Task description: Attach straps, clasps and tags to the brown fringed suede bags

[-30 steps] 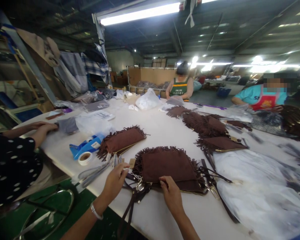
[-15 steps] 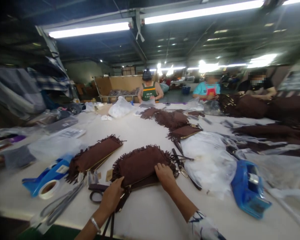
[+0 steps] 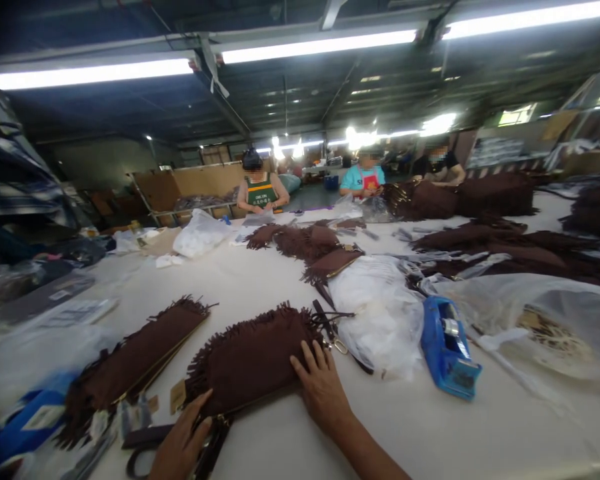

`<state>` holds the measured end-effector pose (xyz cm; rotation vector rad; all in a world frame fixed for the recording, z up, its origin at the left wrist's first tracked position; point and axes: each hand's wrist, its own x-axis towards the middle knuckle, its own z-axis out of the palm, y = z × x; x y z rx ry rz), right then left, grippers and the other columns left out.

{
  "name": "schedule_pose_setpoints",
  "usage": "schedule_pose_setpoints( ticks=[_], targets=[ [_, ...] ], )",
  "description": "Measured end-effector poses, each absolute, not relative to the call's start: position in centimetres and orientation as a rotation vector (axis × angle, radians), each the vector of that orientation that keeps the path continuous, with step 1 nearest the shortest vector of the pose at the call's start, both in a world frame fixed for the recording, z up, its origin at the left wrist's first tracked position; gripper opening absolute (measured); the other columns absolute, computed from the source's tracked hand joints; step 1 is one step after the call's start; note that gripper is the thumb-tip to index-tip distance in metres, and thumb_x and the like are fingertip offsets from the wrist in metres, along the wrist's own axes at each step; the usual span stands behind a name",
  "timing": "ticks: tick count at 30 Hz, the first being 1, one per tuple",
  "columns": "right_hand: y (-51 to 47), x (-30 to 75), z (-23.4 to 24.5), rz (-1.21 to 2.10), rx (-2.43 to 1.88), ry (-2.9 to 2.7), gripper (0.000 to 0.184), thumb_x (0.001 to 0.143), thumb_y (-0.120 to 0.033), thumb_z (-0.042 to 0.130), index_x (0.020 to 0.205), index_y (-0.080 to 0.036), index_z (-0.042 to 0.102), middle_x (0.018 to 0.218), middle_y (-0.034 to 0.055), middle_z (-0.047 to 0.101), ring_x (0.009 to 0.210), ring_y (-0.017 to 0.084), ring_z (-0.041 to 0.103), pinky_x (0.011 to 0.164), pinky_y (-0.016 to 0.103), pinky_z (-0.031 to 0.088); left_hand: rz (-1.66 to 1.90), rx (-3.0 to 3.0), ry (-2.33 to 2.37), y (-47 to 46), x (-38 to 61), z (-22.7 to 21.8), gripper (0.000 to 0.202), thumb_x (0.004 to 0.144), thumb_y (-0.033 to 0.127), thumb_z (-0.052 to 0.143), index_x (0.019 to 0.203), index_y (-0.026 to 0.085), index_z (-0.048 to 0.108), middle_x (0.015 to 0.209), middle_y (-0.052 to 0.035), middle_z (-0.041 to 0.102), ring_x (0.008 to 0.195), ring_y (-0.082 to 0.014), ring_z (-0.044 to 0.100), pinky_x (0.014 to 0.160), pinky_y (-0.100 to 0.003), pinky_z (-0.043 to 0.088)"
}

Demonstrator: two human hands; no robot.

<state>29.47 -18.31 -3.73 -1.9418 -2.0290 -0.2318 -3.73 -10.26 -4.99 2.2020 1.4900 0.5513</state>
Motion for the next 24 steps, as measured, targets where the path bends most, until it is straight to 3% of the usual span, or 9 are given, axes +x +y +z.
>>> schedule_pose_setpoints(
  ticks=[3,5,8,12,16,19,24],
  targets=[
    [-17.2,31.3,-3.6,-0.142,-2.06,-1.95,0.078,0.074,-0.011,0.057,0.146,-0.026,0.033,0.152,0.0142,0.028,0.132,0.035,0.034,0.103,0.047,0.03,0.465,2.163,1.565,-10.8,-2.7,-4.6,0.065,0.086,0.051,0.042,0.143,0.019,0.035,0.144,-0.0099,0.045,0.134,-0.0272,0.041,0.112,-0.049,0.032],
    [-16.2,32.4,-2.8,-0.062,-2.09,-1.979,0.077,0.073,-0.01,0.056,0.146,-0.021,0.034,0.142,0.0173,0.043,0.119,0.032,0.049,0.096,0.043,0.037,0.439,2.196,1.614,-11.1,-1.9,-4.2,0.074,0.083,0.052,0.048,0.145,0.015,0.03,0.143,-0.013,0.045,0.133,-0.0297,0.041,0.111,-0.05,0.033],
    [-14.9,33.4,-0.8,-0.062,-2.053,-2.085,0.057,0.081,-0.011,0.05,0.137,-0.024,0.047,0.113,0.0122,0.063,0.098,0.027,0.058,0.087,0.04,0.04,0.433,2.238,1.647,-11.2,-0.8,-4.0,0.076,0.083,0.051,0.049,0.145,0.013,0.028,0.14,-0.0143,0.047,0.131,-0.0309,0.042,0.11,-0.05,0.033],
    [-13.2,33.4,2.5,-0.207,-1.891,-2.154,0.042,0.09,-0.012,0.044,0.128,-0.025,0.056,0.099,0.01,0.065,0.093,0.025,0.057,0.087,0.039,0.038,0.49,2.236,1.657,-11.3,-0.1,-4.3,0.07,0.087,0.05,0.042,0.145,0.012,0.027,0.14,-0.0143,0.047,0.131,-0.0301,0.041,0.109,-0.049,0.034],
    [-11.7,33.5,3.2,-0.306,-1.695,-2.117,0.044,0.092,-0.011,0.042,0.132,-0.025,0.052,0.121,0.0116,0.06,0.108,0.025,0.052,0.1,0.042,0.033,0.581,2.242,1.733,-11.3,-0.2,-4.4,0.069,0.089,0.05,0.04,0.146,0.014,0.024,0.138,-0.0149,0.047,0.129,-0.0313,0.042,0.107,-0.051,0.036],
    [-11.5,34.1,0.8,-0.13,-1.767,-2.085,0.05,0.087,-0.012,0.05,0.136,-0.026,0.049,0.133,0.0119,0.053,0.116,0.026,0.049,0.103,0.043,0.033,0.515,2.33,1.704,-11.2,-0.3,-4.5,0.07,0.088,0.051,0.041,0.145,0.012,0.027,0.133,-0.0169,0.051,0.124,-0.0317,0.047,0.104,-0.05,0.038],
    [-12.3,35.5,-3.2,0.264,-1.867,-2.088,0.083,0.077,-0.048,0.066,0.148,-0.028,0.028,0.151,0.0162,0.032,0.132,0.034,0.037,0.105,0.051,0.03,0.314,2.392,1.77,-11.4,0.8,-4.1,0.077,0.084,0.056,0.047,0.144,0.011,0.031,0.13,-0.0197,0.052,0.122,-0.035,0.047,0.1,-0.051,0.038]
  ],
)
